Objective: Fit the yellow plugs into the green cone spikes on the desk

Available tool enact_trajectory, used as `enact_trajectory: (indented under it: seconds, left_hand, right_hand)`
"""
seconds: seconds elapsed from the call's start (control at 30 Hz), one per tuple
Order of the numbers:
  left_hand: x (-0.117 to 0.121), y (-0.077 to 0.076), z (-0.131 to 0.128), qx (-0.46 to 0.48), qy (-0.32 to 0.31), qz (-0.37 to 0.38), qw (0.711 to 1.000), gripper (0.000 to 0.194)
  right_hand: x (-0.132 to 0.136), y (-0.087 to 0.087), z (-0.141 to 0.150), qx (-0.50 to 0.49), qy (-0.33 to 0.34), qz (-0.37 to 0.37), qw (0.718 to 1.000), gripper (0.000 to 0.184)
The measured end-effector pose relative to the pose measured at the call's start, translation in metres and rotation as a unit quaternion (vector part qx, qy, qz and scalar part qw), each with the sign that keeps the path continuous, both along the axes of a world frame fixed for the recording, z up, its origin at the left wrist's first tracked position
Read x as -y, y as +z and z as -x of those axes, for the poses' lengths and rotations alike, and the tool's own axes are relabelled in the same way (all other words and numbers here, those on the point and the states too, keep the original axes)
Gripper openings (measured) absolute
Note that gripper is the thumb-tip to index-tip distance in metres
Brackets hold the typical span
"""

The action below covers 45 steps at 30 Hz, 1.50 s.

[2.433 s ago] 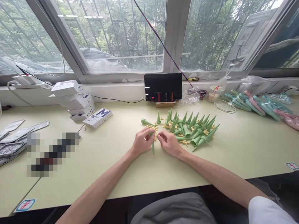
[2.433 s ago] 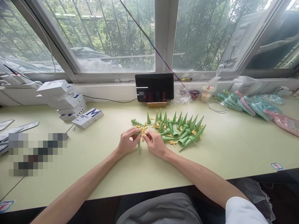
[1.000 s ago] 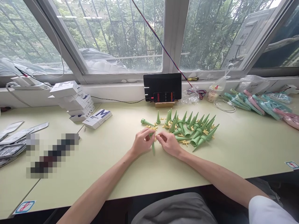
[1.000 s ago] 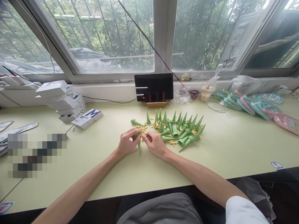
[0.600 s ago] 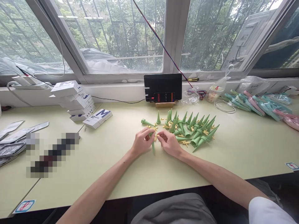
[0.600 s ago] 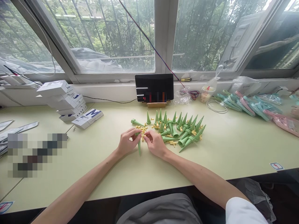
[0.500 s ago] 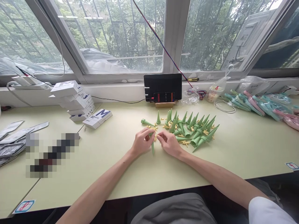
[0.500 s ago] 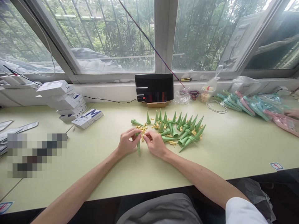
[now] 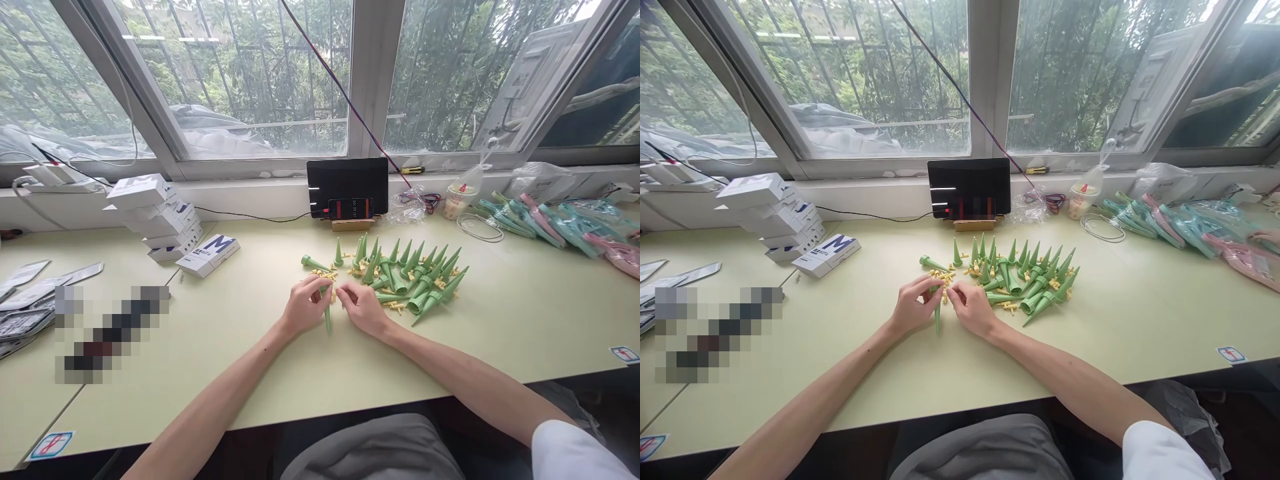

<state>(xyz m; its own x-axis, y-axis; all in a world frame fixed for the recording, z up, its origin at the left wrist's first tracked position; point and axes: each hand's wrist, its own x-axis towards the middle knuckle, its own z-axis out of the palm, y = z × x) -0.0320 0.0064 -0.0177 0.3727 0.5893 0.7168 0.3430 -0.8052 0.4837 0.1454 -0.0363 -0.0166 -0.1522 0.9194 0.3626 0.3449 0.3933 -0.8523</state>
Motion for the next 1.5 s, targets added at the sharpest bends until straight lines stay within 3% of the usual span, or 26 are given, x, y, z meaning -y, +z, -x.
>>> enact_trajectory:
  seconds: [0.2,0.43,0.67,1.13,1.5]
  left_hand:
    - [-0.0017,0.0008,0.0007,-0.003,0.013,0.040,0.999,0.009]
    - [0.0011,0.0065,0.0025,-0.025,-0.053,0.085,0.995,0.021]
    - [0.0025,0.0083,0.0042,-0.047,-0.079,0.112,0.989,0.027]
    - [0.0025,0.0044,0.0038,-0.059,-0.078,0.107,0.989,0.020]
    - [0.0030,0.0040,0.0033,-0.051,-0.085,0.103,0.990,0.027]
  right_hand:
    - [0.0013,0.0025,0.0003,-0.017,0.008,-0.003,1.000,0.020]
    - [-0.0024,-0.0026,-0.0008,-0.035,0.002,0.004,0.999,0.018]
    - [-0.0016,-0.0015,-0.0012,-0.032,0.000,-0.004,0.999,0.017]
    - [-0.0047,-0.0027,-0.0036,0.033,-0.020,-0.026,0.999,0.032]
    - [-0.0063,-0.0048,-0.0032,0.054,-0.032,-0.036,0.997,0.043]
